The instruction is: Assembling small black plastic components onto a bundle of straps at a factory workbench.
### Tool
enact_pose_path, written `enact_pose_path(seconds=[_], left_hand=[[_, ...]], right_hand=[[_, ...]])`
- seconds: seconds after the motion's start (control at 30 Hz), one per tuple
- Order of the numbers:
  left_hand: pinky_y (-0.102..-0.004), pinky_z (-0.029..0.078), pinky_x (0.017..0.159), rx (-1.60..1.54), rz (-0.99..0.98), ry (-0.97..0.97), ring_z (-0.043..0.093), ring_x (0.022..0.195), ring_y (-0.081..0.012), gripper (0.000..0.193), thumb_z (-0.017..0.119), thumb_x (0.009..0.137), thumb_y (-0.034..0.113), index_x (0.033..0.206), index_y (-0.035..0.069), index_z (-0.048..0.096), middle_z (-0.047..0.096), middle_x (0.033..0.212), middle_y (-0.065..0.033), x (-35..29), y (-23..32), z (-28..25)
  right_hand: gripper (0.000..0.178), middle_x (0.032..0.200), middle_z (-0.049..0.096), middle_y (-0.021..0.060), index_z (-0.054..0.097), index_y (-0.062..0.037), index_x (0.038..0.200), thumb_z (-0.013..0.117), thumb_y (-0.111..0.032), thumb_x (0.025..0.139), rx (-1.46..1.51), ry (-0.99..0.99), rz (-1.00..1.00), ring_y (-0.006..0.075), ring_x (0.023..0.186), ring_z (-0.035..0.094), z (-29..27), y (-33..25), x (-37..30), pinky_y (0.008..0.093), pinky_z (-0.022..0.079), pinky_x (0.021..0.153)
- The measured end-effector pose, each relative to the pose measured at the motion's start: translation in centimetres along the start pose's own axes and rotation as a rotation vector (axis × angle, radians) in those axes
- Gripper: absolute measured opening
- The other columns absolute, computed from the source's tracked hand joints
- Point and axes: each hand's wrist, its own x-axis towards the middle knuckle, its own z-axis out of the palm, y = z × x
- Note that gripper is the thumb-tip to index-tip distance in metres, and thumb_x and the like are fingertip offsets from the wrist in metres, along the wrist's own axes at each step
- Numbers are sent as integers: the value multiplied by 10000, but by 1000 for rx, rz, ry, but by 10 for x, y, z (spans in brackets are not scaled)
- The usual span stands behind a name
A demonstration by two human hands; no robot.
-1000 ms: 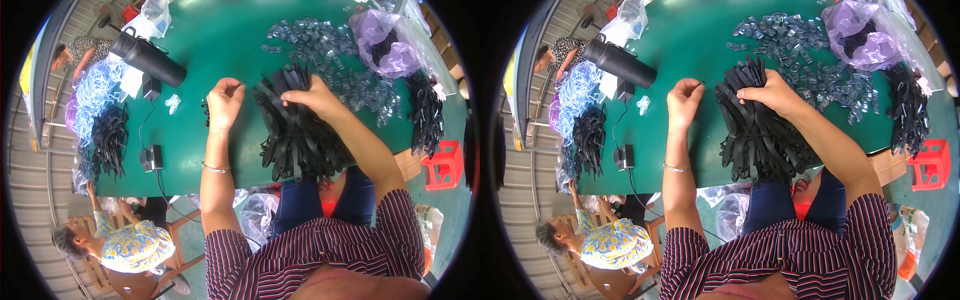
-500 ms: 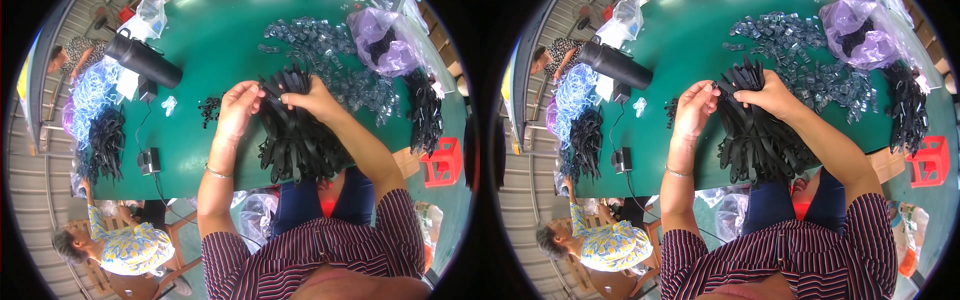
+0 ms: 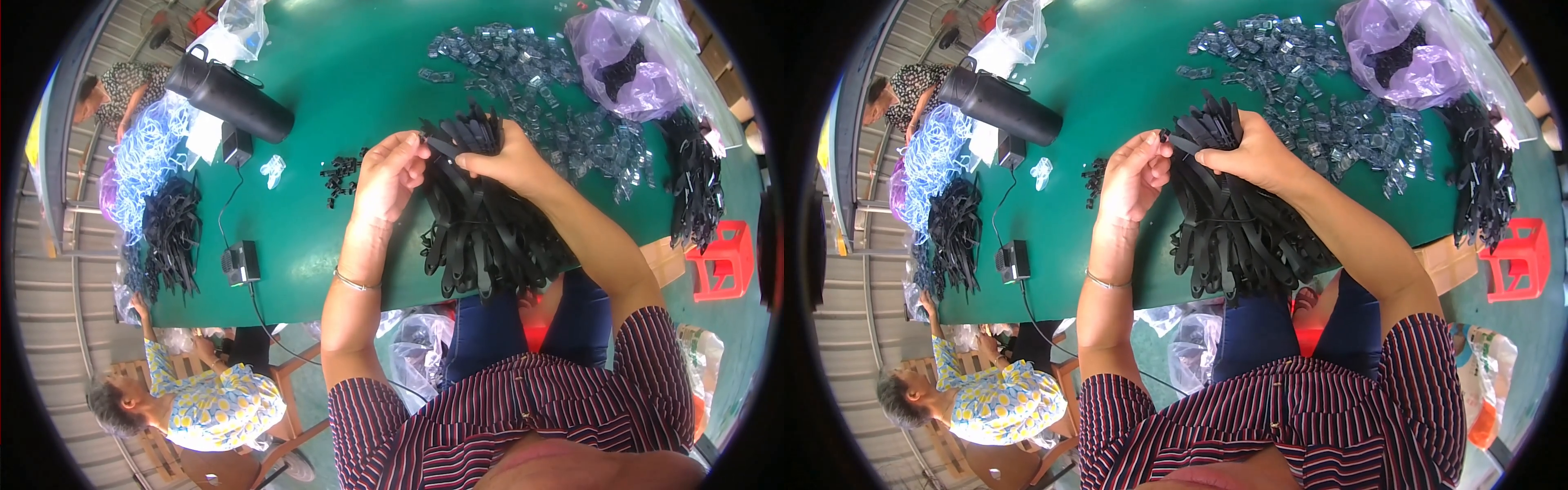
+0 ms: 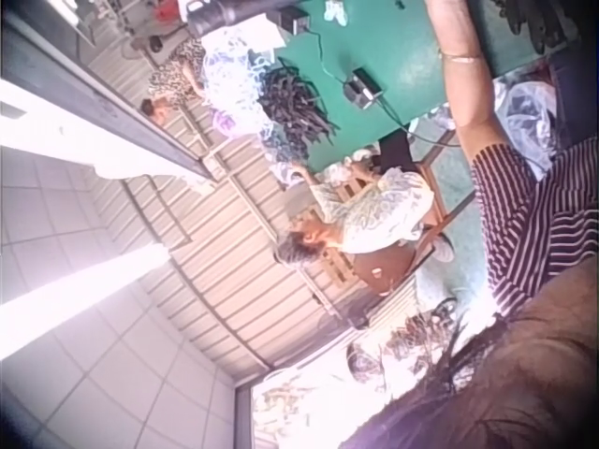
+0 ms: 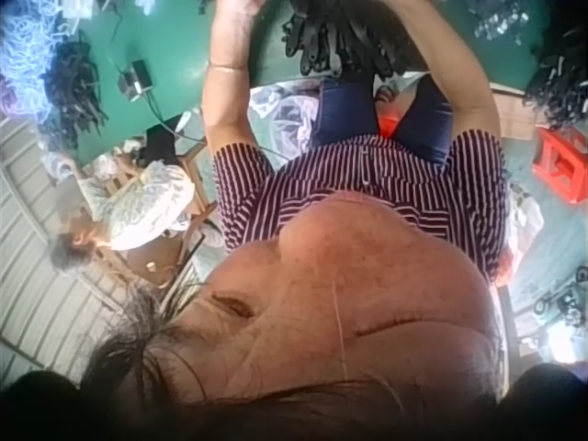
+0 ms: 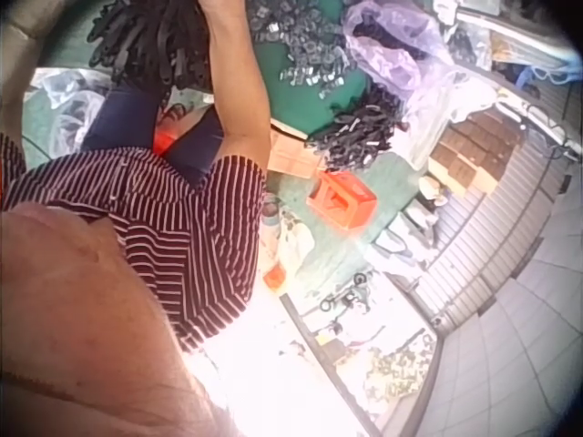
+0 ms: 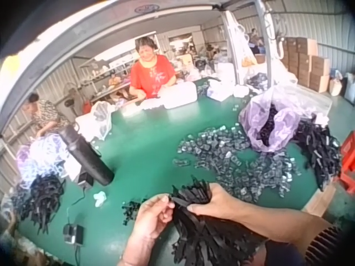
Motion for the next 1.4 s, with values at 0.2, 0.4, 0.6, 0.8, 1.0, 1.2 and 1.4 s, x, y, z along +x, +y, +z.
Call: enact_pose_path(seconds=[0.2,0.4,0.6,0.8,1.0,1.2,1.4], left_hand=[[-182,307,466,0,-17,-2,413,553,-67,177,565,856,159,924,-3,551,565,748,-38,1,-2,2],[-177,317,465,136,14,-23,429,546,-58,170,593,840,166,886,4,567,569,729,-29,-2,-3,6],[-165,342,469,181,-14,-14,463,544,-51,116,616,814,146,845,37,593,581,695,-10,-7,3,8],[-187,353,501,766,180,65,463,569,-51,110,579,803,134,757,36,597,557,656,7,-5,-4,7],[-186,360,514,701,122,45,464,584,-47,139,553,804,130,752,10,600,539,648,15,-7,1,13],[-184,356,515,737,132,-35,457,581,-46,135,551,820,128,756,24,609,531,641,13,-5,-10,13],[-176,320,496,626,125,-27,426,559,-36,145,572,818,140,739,23,606,520,629,27,-6,-10,16]], right_hand=[[217,694,553,17,555,-4,868,656,-46,681,-27,-33,18,89,599,525,-2,-2,0,238,423,547],[193,663,558,35,579,11,850,649,-72,689,-56,-22,0,101,586,525,-1,1,1,238,415,543],[190,689,552,18,561,-8,867,631,-69,701,-48,-52,-9,91,596,520,0,2,1,237,415,546],[239,788,567,13,556,5,924,615,-54,699,-125,-60,-29,84,723,520,-1,2,1,242,428,662],[284,856,577,15,551,2,961,613,-23,685,-98,-74,-52,86,782,526,-1,4,1,246,431,717],[352,895,588,20,550,-8,996,678,-27,669,-92,-110,-152,82,806,537,0,13,1,245,443,745],[298,850,588,19,558,-1,931,689,-45,667,-108,-75,-97,82,775,536,-1,12,4,244,447,719]])
